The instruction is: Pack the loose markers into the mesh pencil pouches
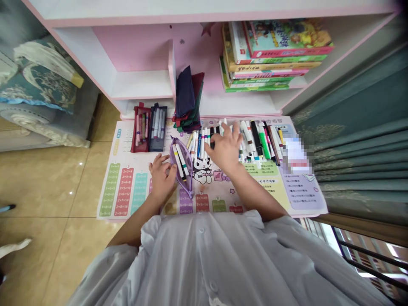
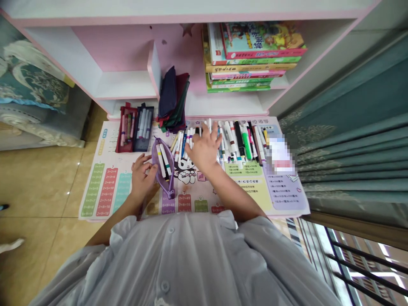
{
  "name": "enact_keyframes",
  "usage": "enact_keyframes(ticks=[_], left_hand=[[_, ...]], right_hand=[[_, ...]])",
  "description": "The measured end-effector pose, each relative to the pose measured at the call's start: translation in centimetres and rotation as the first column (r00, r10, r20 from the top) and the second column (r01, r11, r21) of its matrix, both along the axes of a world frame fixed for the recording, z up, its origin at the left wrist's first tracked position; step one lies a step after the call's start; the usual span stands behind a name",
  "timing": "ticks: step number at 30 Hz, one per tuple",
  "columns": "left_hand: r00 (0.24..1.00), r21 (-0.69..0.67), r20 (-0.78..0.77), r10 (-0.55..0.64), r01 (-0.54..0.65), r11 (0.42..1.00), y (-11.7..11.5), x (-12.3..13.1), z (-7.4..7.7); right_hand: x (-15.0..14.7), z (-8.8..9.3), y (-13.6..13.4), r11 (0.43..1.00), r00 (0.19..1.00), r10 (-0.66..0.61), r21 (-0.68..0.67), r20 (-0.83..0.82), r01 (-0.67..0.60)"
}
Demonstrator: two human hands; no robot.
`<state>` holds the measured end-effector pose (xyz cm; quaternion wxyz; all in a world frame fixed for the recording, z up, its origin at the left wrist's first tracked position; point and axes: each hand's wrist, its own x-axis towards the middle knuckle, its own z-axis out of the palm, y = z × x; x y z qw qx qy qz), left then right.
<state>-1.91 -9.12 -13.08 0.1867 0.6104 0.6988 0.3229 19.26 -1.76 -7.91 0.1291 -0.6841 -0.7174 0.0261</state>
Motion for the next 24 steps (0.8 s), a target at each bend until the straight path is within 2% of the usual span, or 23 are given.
enact_keyframes(ticks=[3, 7, 14, 24], left_hand=[[1.000, 0.002, 0.014, -0.007, 0.007, 1.000, 0.0, 0.1, 0.1], [1.000, 0.010, 0.026, -0.006, 0.006, 1.000, 0.0, 0.2, 0.3], [1.000, 0.005, 0.026, -0.003, 0.003, 1.000, 0.1, 0.2, 0.4], [1.000, 0.008, 0.026, -0.004, 0.004, 1.000, 0.0, 0.1, 0.2]], right_hand=[[2.4, -0.2, 1.1, 0.991, 0.989, -0.135, 0.020, 0.064, 0.134], [4.4, -0.8, 1.8, 0.979, 0.975, -0.201, 0.006, 0.094, 0.201], [5.1, -1.7, 2.4, 0.978, 0.968, -0.170, -0.088, 0.183, 0.189], [5.2, -1.5, 3.0, 0.971, 0.973, -0.122, -0.180, 0.198, 0.158]])
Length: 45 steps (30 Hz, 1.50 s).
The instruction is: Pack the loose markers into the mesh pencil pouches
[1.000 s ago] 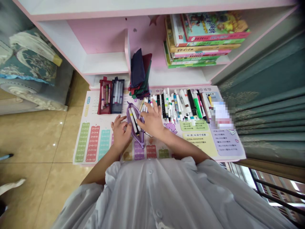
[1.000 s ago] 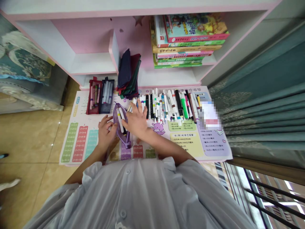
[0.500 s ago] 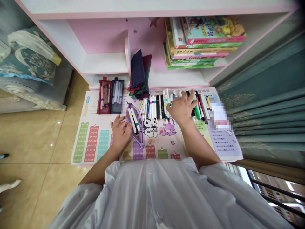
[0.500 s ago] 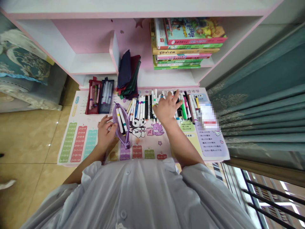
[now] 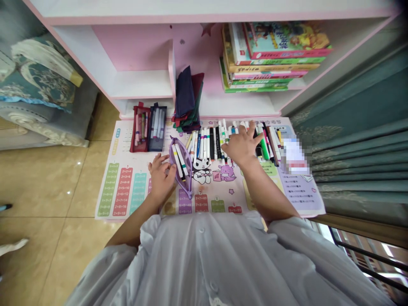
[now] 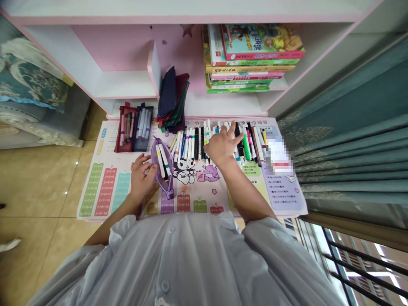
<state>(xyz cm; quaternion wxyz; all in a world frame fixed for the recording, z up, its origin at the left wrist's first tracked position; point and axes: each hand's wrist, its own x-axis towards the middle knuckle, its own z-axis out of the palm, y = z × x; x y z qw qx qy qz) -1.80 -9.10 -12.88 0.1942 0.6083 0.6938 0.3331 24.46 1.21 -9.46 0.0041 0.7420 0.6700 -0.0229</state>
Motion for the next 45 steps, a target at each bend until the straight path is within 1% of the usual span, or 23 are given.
enact_keyframes(ticks=[4, 8, 12, 15, 17, 19, 21, 26, 29, 35, 45], left_hand=[[1.000, -0.007, -0.001, 0.002, -0.002, 1.000, 0.0, 0.0, 0.0], [1.000, -0.013, 0.000, 0.004, -0.004, 1.000, 0.1, 0.0, 0.1], [1.000, -0.012, -0.002, 0.004, -0.004, 1.000, 0.1, 0.0, 0.1], [1.000, -0.011, -0.003, 0.007, -0.007, 1.000, 0.1, 0.0, 0.0], [1.000, -0.002, -0.004, 0.007, -0.007, 1.000, 0.0, 0.0, 0.0], [1.000, 0.005, -0.011, 0.005, -0.005, 1.000, 0.0, -0.1, -0.1], [1.000, 0.006, -0.020, 0.001, 0.000, 1.000, 0.0, -0.1, -0.1], [1.000, 0.011, -0.029, 0.004, -0.003, 1.000, 0.0, -0.2, -0.2], [0.999, 0.013, -0.031, 0.009, -0.009, 1.000, 0.1, -0.1, -0.2], [1.000, 0.015, -0.027, -0.002, 0.002, 1.000, 0.0, -0.2, -0.3], [1.000, -0.006, -0.029, 0.002, -0.002, 1.000, 0.0, -0.1, -0.2]], right_hand=[[-0.2, 0.2, -0.4, 0.998, 0.999, 0.008, 0.059, -0.049, -0.006], [-1.1, 1.2, -1.6, 0.991, 0.986, 0.050, 0.133, -0.161, -0.028], [-2.8, 2.4, -3.7, 0.974, 0.932, 0.169, 0.198, -0.322, -0.108], [-4.3, 3.0, -5.5, 0.951, 0.867, 0.286, 0.234, -0.409, -0.203], [-5.3, 3.3, -6.6, 0.927, 0.822, 0.367, 0.246, -0.435, -0.283], [-6.2, 3.5, -7.4, 0.903, 0.784, 0.428, 0.238, -0.450, -0.357], [-7.1, 3.5, -7.9, 0.888, 0.762, 0.460, 0.213, -0.457, -0.409], [-8.8, 2.9, -8.1, 0.871, 0.764, 0.476, 0.115, -0.436, -0.477], [-9.6, 2.4, -7.9, 0.868, 0.776, 0.467, 0.054, -0.424, -0.493], [-10.4, 1.4, -7.4, 0.868, 0.800, 0.455, -0.007, -0.391, -0.497], [-10.8, 0.6, -7.3, 0.862, 0.815, 0.458, -0.045, -0.356, -0.504]])
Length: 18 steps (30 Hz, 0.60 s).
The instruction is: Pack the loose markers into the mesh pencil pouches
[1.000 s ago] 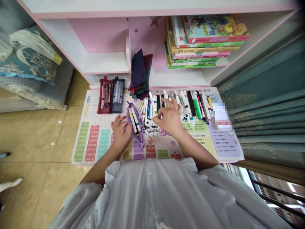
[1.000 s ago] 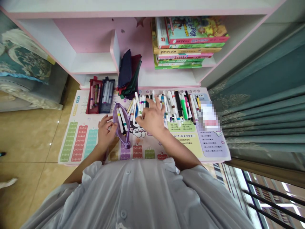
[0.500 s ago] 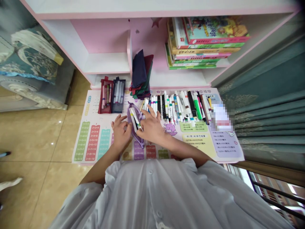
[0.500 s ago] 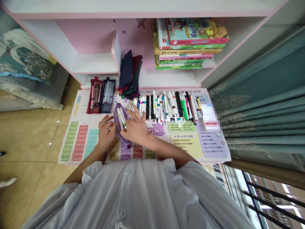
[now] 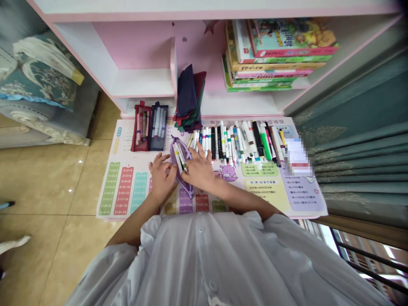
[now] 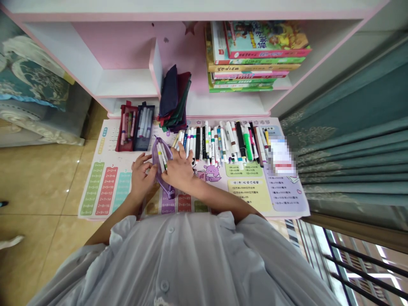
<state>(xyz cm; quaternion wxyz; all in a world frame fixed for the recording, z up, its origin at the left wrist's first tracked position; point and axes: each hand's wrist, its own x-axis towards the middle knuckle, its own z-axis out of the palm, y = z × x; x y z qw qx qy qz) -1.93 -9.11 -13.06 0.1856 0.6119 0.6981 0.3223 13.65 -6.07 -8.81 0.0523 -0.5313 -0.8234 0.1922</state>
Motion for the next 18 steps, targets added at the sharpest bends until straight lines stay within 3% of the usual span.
enact_keyframes(ticks=[13, 18], left_hand=[[1.000, 0.005, 0.007, -0.006, 0.006, 1.000, 0.0, -0.1, -0.1], [1.000, 0.002, 0.006, -0.001, 0.001, 1.000, 0.1, 0.0, 0.1]], right_hand=[[0.1, -0.2, 0.1, 1.000, 1.000, 0.009, -0.001, 0.004, -0.009], [1.1, 0.2, 0.4, 0.982, 0.990, -0.069, 0.165, -0.127, 0.090]])
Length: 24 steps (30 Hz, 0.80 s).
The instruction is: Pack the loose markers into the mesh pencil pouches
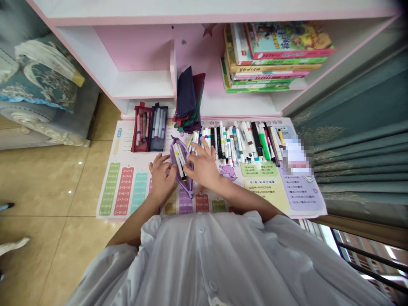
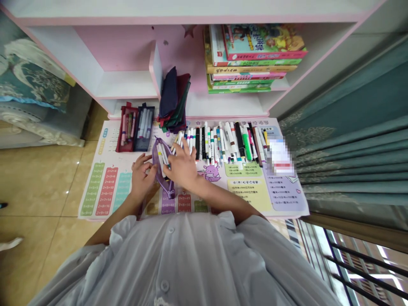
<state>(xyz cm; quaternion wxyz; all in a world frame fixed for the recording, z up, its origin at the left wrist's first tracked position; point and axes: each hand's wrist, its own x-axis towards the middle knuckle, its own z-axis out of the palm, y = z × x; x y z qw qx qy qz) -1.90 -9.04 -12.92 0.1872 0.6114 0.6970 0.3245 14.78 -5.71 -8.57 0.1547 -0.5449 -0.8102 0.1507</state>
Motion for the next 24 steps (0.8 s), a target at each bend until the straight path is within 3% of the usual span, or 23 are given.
enact_keyframes(ticks=[4, 11, 24], left_hand=[[1.000, -0.022, 0.003, 0.000, 0.000, 1.000, 0.0, 0.1, 0.3], [1.000, -0.024, 0.006, 0.001, -0.001, 1.000, -0.1, 0.0, 0.1], [1.000, -0.023, 0.008, 0.005, -0.005, 1.000, -0.1, 0.0, 0.2]], right_hand=[[2.4, 0.2, 1.1, 0.979, 0.987, -0.159, 0.125, -0.025, 0.161], [7.5, -1.0, 1.9, 0.903, 0.910, -0.402, 0.208, 0.099, 0.376], [9.9, -2.8, 2.9, 0.891, 0.885, -0.439, 0.200, 0.153, 0.407]])
